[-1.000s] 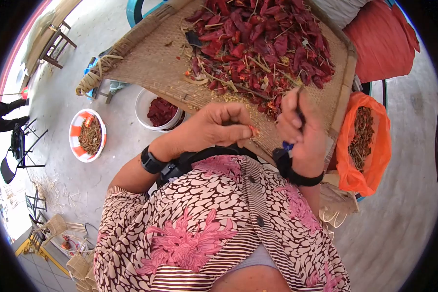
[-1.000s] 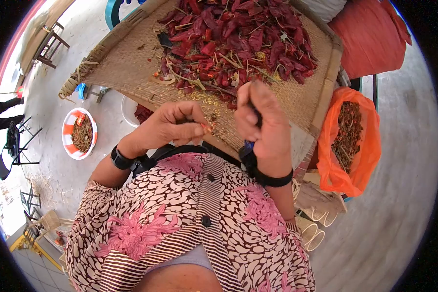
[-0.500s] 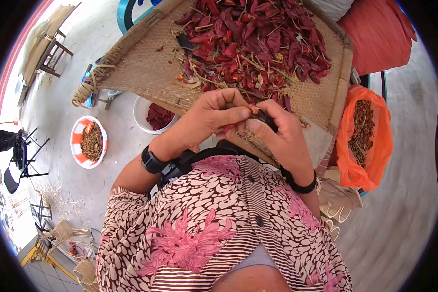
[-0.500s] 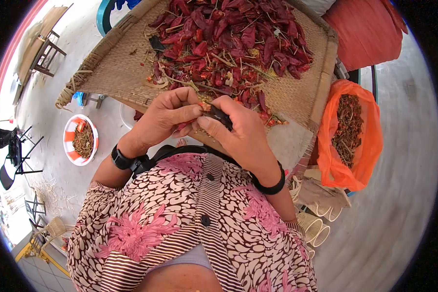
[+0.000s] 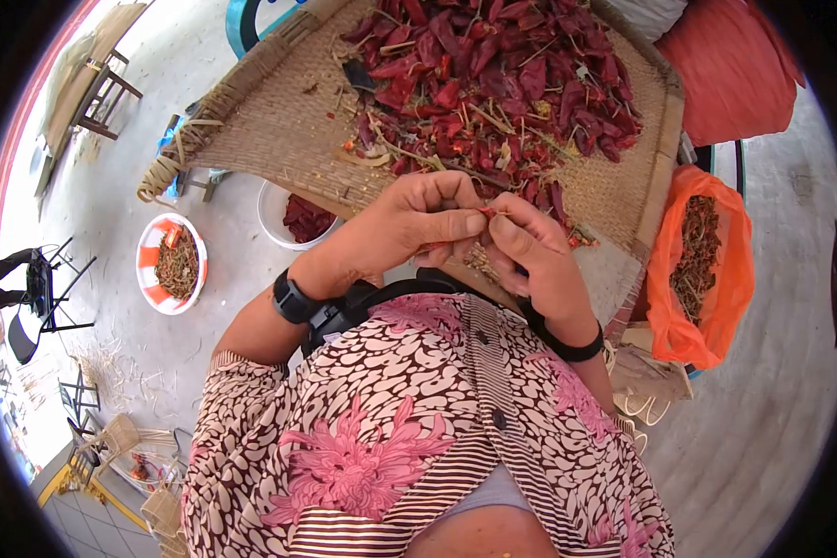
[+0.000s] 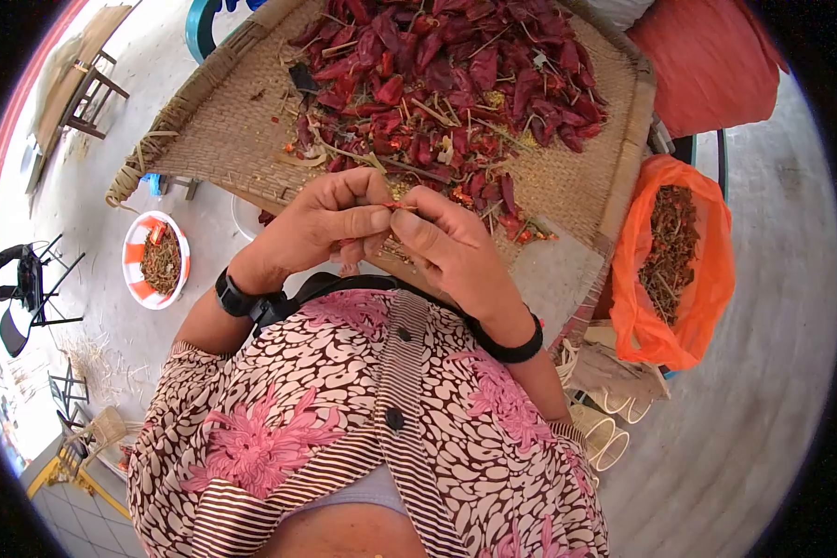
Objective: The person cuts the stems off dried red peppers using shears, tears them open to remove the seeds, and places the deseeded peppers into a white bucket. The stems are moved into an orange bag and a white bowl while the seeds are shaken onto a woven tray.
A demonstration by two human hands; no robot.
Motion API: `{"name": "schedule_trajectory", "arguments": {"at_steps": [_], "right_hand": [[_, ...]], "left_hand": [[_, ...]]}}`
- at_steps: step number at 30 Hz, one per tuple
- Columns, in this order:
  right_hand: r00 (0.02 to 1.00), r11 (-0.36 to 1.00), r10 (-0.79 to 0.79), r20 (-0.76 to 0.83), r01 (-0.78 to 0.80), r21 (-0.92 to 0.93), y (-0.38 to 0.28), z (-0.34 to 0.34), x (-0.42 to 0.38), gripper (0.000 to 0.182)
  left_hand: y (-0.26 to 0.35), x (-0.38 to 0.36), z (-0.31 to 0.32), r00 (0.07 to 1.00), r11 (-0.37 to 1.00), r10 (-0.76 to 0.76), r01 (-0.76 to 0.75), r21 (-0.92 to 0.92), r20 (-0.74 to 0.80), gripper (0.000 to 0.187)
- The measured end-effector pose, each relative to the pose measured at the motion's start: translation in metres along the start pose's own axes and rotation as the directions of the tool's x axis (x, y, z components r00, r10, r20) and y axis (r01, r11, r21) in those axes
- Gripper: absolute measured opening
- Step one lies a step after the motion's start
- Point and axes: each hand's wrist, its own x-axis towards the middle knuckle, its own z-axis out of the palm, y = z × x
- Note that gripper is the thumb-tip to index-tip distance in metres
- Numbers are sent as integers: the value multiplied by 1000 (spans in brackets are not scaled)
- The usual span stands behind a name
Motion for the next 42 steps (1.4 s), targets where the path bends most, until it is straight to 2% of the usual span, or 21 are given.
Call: {"name": "schedule_trajectory", "arguments": {"at_steps": [3, 6, 9, 12, 13, 14, 16, 18, 21, 22, 23, 24, 30, 31, 33, 36, 37, 39, 40, 41, 42], "right_hand": [[996, 983, 64, 65, -74, 168, 1, -1, -1, 25], [989, 947, 131, 65, -145, 286, -1, 1, -1, 25], [979, 895, 186, 82, -203, 397, 0, 2, -2, 25], [964, 846, 168, 205, -248, 472, 3, -3, -4, 26], [992, 973, 110, 65, -121, 198, 3, 0, -3, 27], [999, 994, 8, -50, -13, -112, 3, 6, -2, 28], [971, 806, -202, -124, 93, -585, 4, 8, -1, 30], [936, 516, -345, -72, 125, -847, 5, 1, 3, 33], [934, 634, -352, -64, 188, -750, 11, -7, 9, 32], [975, 823, -209, -81, 130, -553, 8, -9, 8, 31], [996, 947, -62, -60, 39, -317, 3, -11, 7, 31], [998, 995, 69, 2, -69, -69, -2, -6, 0, 31], [974, 947, 221, -44, -204, 247, -6, 2, -3, 31], [984, 920, 178, 15, -172, 354, -5, -2, -4, 31], [990, 821, 75, 118, -128, 556, -2, -22, -1, 32], [996, 668, 89, 31, -82, 739, -10, -30, -1, 36], [996, 559, 56, 69, -89, 825, -8, -42, 1, 40], [992, 557, 124, -26, -48, 829, -13, -47, -1, 41], [985, 561, 154, -76, -24, 827, -17, -50, -3, 41], [1000, 721, 19, 0, -14, 693, -11, -70, -8, 40], [945, 968, -34, -324, 112, 224, -9, -75, -8, 40]], "left_hand": [[3, -1, 2, 999, 999, -42, 42, 14, -22, 15], [-6, 5, -7, 998, 990, -26, 35, -135, 64, 16], [-5, 6, -7, 994, 984, -9, 28, -178, 105, 18], [-4, 4, -6, 993, 980, -37, 58, -192, 112, 19], [-6, 4, -7, 995, 985, -43, 58, -164, 91, 19], [-8, 6, -8, 996, 989, -48, 57, -134, 69, 18], [-9, 8, -6, 996, 996, -83, 83, -27, 14, 18], [-5, 10, -1, 990, 982, -132, 139, 125, -58, 17], [-5, 15, -4, 986, 979, -155, 162, 121, -65, 17], [-7, 17, -5, 990, 988, -137, 139, 69, -33, 17], [-11, 19, -7, 993, 993, -118, 118, 15, -2, 17], [-11, 12, -4, 995, 995, -93, 94, -34, 29, 18], [-7, 15, -9, 985, 969, -116, 140, -203, 127, 17], [-6, 13, -6, 984, 977, -113, 135, -164, 136, 16], [-6, 12, 1, 982, 988, -109, 124, -91, 153, 14], [-7, 13, -3, 986, 977, -94, 118, -179, 135, 10], [-5, 12, -2, 988, 982, -120, 132, -135, 99, 9], [1, 12, 1, 986, 985, -164, 165, -54, 27, 9], [-1, 11, 1, 992, 992, -126, 126, -28, 4, 9], [-4, 12, 0, 996, 996, -90, 90, -2, -16, 10], [-6, 12, 0, 998, 998, -52, 53, 24, -33, 12]]}}
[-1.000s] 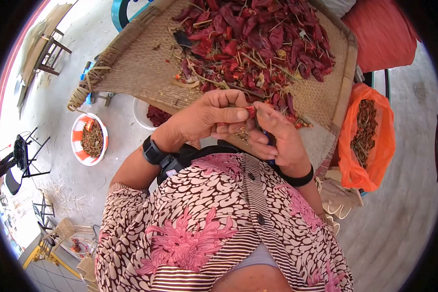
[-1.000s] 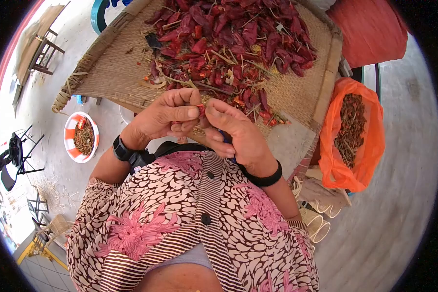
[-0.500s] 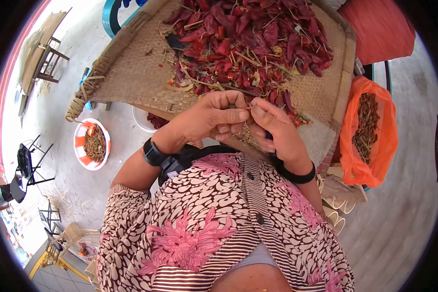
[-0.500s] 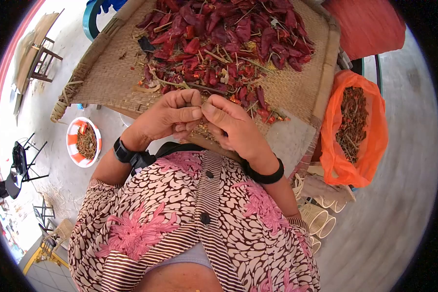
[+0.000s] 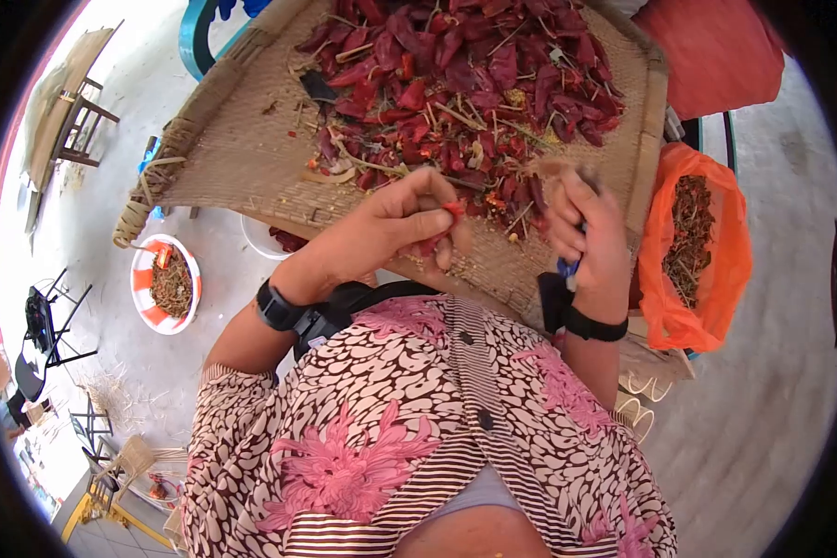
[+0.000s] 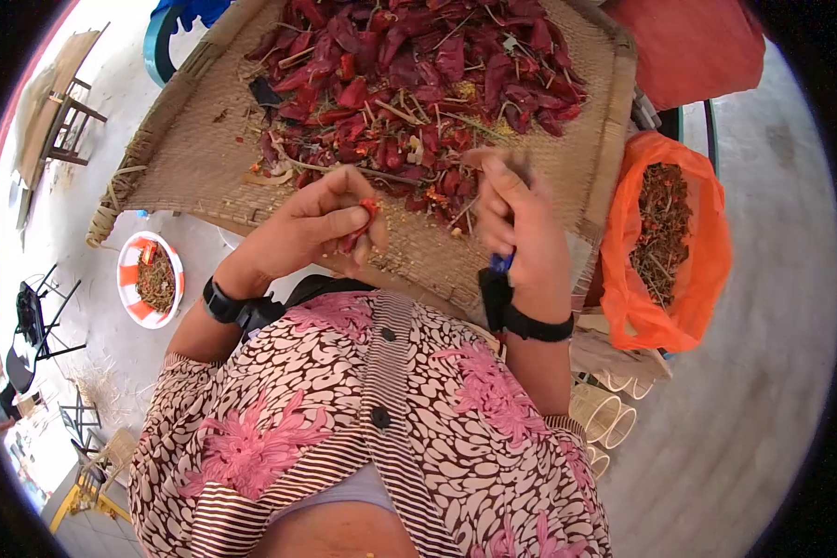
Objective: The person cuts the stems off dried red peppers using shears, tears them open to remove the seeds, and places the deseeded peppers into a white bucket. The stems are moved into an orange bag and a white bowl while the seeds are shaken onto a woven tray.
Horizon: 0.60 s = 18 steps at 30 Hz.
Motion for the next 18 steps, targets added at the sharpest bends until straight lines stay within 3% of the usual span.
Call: {"name": "schedule_trajectory", "arguments": {"at_steps": [1, 2, 3, 6, 9, 12, 15, 18], "right_hand": [[945, 852, -260, -197, 129, -508, -1, -3, 2, 41], [801, 462, -557, -219, 80, -883, -2, -5, 3, 41], [776, 417, -559, -292, -42, -908, -5, 2, -4, 39], [909, 69, -367, -199, -187, -980, -3, -14, 4, 35], [926, -65, -295, -236, -265, -962, 9, -12, 16, 31], [939, -148, -313, -145, -199, -969, 28, -23, 25, 33], [927, 36, -312, -208, -207, -978, 21, -19, 19, 34], [924, 324, -349, -158, -40, -945, 16, -19, 15, 34]], "left_hand": [[0, -1, -2, 1000, 999, 9, -8, 50, -12, 14], [1, -3, -5, 1000, 995, 18, -16, 103, -24, 17], [1, -8, -3, 999, 986, 35, -28, 163, -36, 20], [2, -6, -1, 990, 990, 90, -78, 115, -104, 24], [3, -1, 2, 981, 956, 147, -108, 274, -124, 24], [5, -3, 5, 984, 932, 100, -41, 359, -149, 22], [12, -5, 11, 989, 965, -3, 42, 258, -147, 24], [11, -2, 10, 994, 972, 23, 3, 236, -108, 31]]}}
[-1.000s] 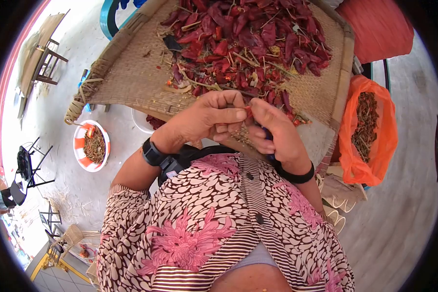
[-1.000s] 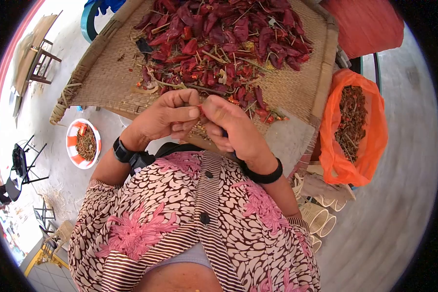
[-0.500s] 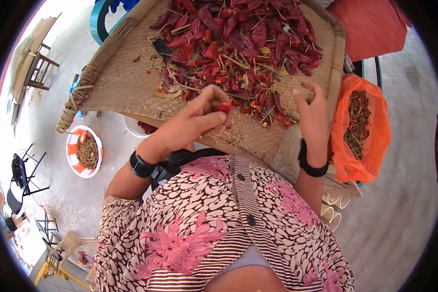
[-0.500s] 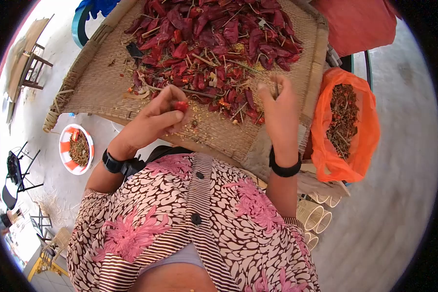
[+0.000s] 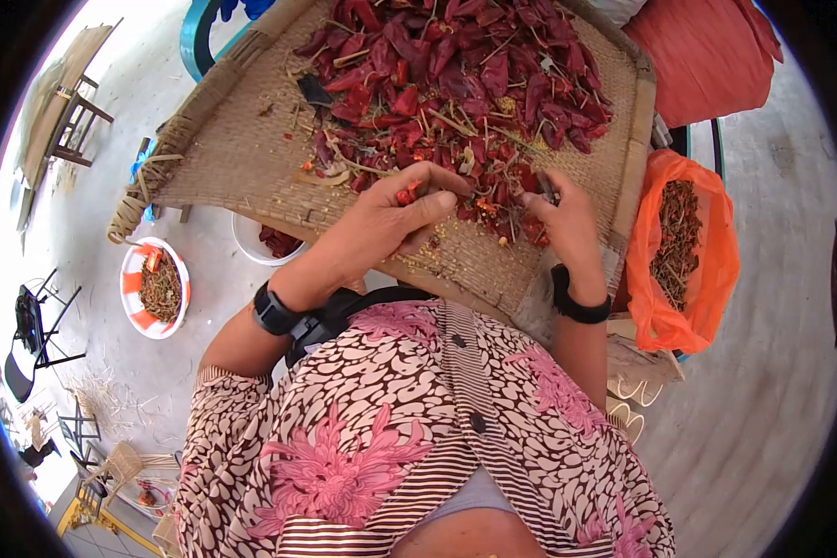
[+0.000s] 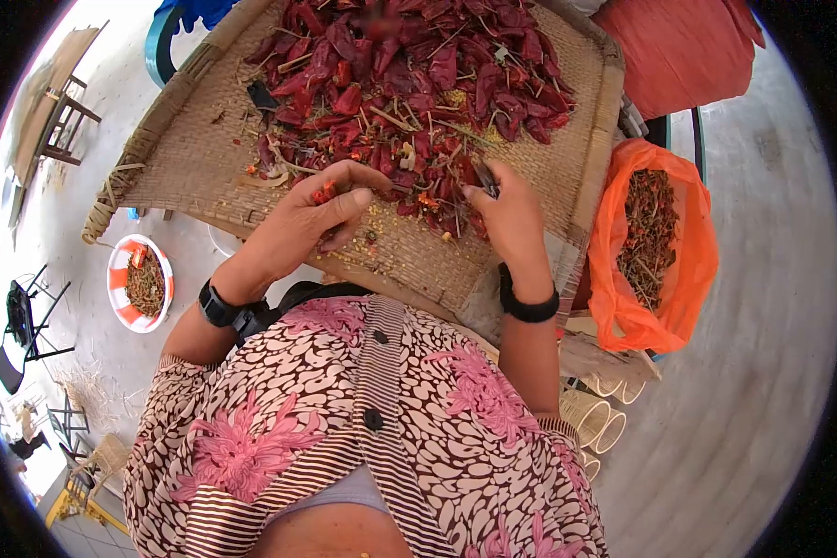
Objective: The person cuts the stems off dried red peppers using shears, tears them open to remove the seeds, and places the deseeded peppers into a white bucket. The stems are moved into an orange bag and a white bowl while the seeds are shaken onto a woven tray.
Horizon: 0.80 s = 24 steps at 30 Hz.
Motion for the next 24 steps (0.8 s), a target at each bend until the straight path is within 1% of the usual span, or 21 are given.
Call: {"name": "schedule_trajectory", "arguments": {"at_steps": [1, 2, 3, 6, 8, 9, 10, 12, 15, 18, 19, 20, 21, 22, 23, 24], "right_hand": [[999, 981, 31, 39, -38, 191, -6, -2, -4, 33], [995, 924, 53, 86, -82, 373, -13, -4, -8, 31], [989, 832, 66, 135, -130, 539, -25, -6, -14, 30], [989, 730, -36, 147, -74, 679, -51, -2, -30, 28], [986, 665, -109, 128, -23, 746, -59, 9, -37, 27], [985, 664, -122, 118, -7, 747, -62, 13, -37, 26], [985, 663, -136, 109, 9, 749, -64, 17, -38, 25], [988, 718, -121, 100, 18, 696, -68, 18, -39, 24], [984, 830, -146, 102, 65, 555, -54, 17, -40, 22], [999, 930, 37, 32, -46, 365, -40, -15, -31, 23], [1000, 988, 7, -15, -5, 157, -22, -23, -27, 23], [998, 998, -32, -53, 29, -62, 5, -29, -21, 24], [994, 958, -82, -78, 57, -280, 15, -32, -20, 25], [998, 945, -37, -46, 20, -325, 23, -35, -22, 27], [1000, 929, 9, -14, -14, -370, 30, -37, -23, 30], [998, 910, 58, 16, -46, -413, 33, -38, -25, 34]], "left_hand": [[-1, 3, 1, 999, 999, 41, -41, 28, -1, 33], [-3, 8, 2, 997, 995, 81, -81, 56, -1, 35], [-5, 12, 4, 993, 989, 122, -121, 84, -1, 37], [-13, 24, 9, 962, 955, 271, -270, 124, 9, 41], [-15, 27, 8, 962, 953, 263, -270, 135, 72, 42], [-16, 29, 7, 961, 953, 257, -270, 139, 104, 43], [-17, 30, 8, 954, 946, 284, -296, 136, 97, 42], [-19, 29, 9, 937, 929, 337, -346, 129, 86, 42], [-18, 22, 8, 948, 946, 316, -318, 71, 38, 33], [-15, 11, 2, 924, 924, 381, -381, 25, -7, 28], [-3, 1, 0, 936, 935, 348, -344, 88, -43, 22], [-8, -1, -3, 938, 944, 327, -318, 83, -119, 21], [-14, -2, -4, 931, 952, 306, -296, 78, -197, 20], [-17, -3, -6, 918, 959, 285, -276, 71, -276, 20], [-18, -3, -8, 910, 959, 281, -257, 116, -304, 20], [-19, -4, -12, 923, 971, 240, -228, 74, -302, 21]]}}
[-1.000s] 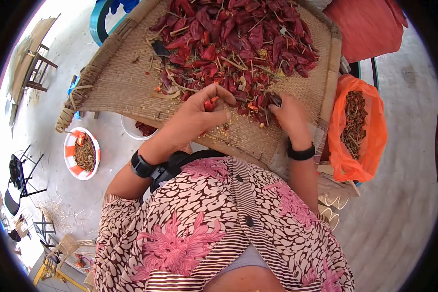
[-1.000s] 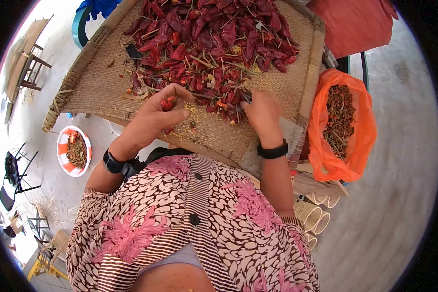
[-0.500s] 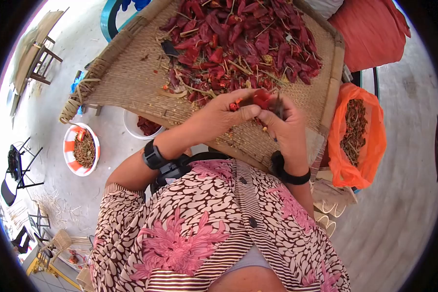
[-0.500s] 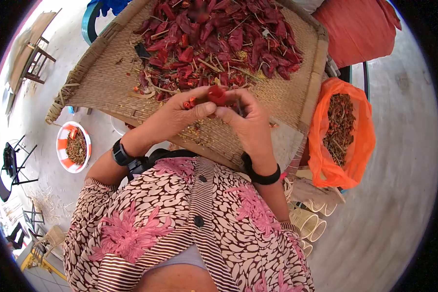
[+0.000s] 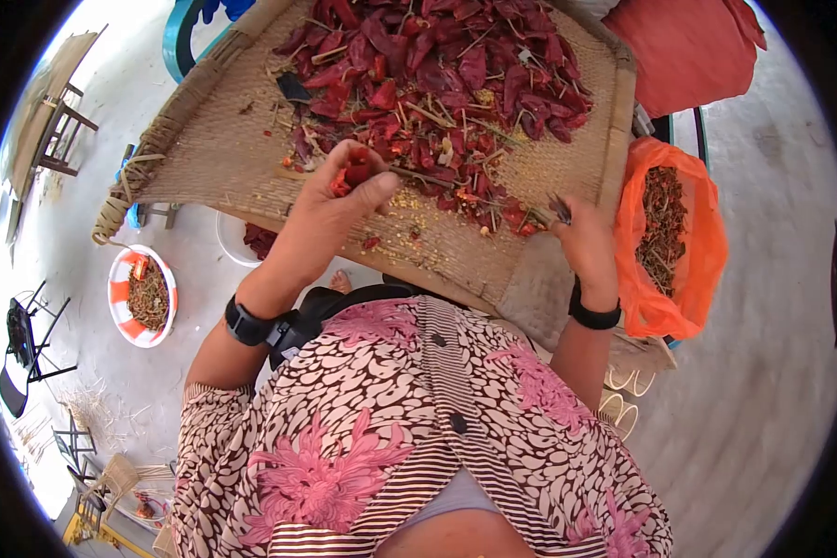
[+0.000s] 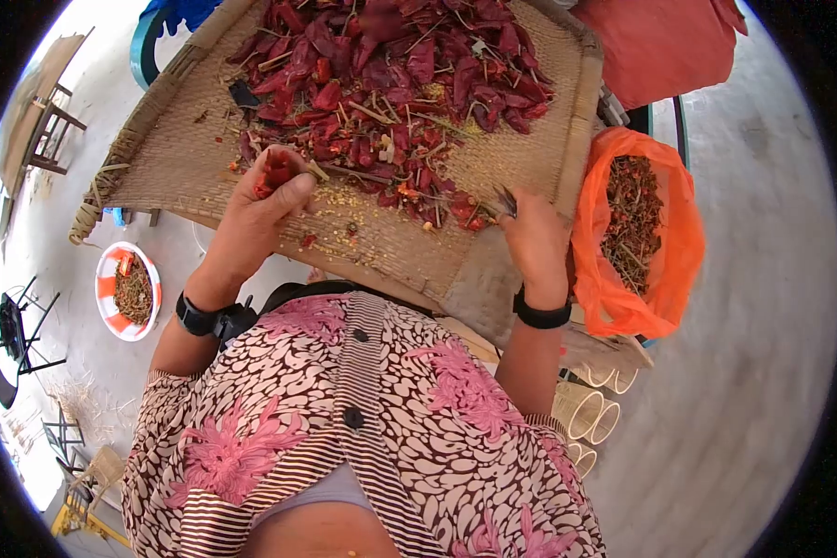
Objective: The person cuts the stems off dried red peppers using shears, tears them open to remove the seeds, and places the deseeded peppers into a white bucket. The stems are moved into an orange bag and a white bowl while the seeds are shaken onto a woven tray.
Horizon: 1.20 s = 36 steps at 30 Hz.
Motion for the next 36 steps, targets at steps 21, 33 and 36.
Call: {"name": "schedule_trajectory", "arguments": {"at_steps": [21, 33, 36], "right_hand": [[935, 946, 147, -321, -39, 321, 1, 24, 14, 32], [997, 990, -22, -77, 32, 139, -10, 28, -7, 30], [996, 988, 80, -27, -75, 132, -8, 19, -4, 26]], "left_hand": [[-1, -2, 13, 977, 985, -175, 172, 31, 124, 19], [2, -6, 12, 978, 984, -177, 172, 55, 106, 18], [2, -6, 13, 979, 984, -173, 169, 49, 110, 19]]}}
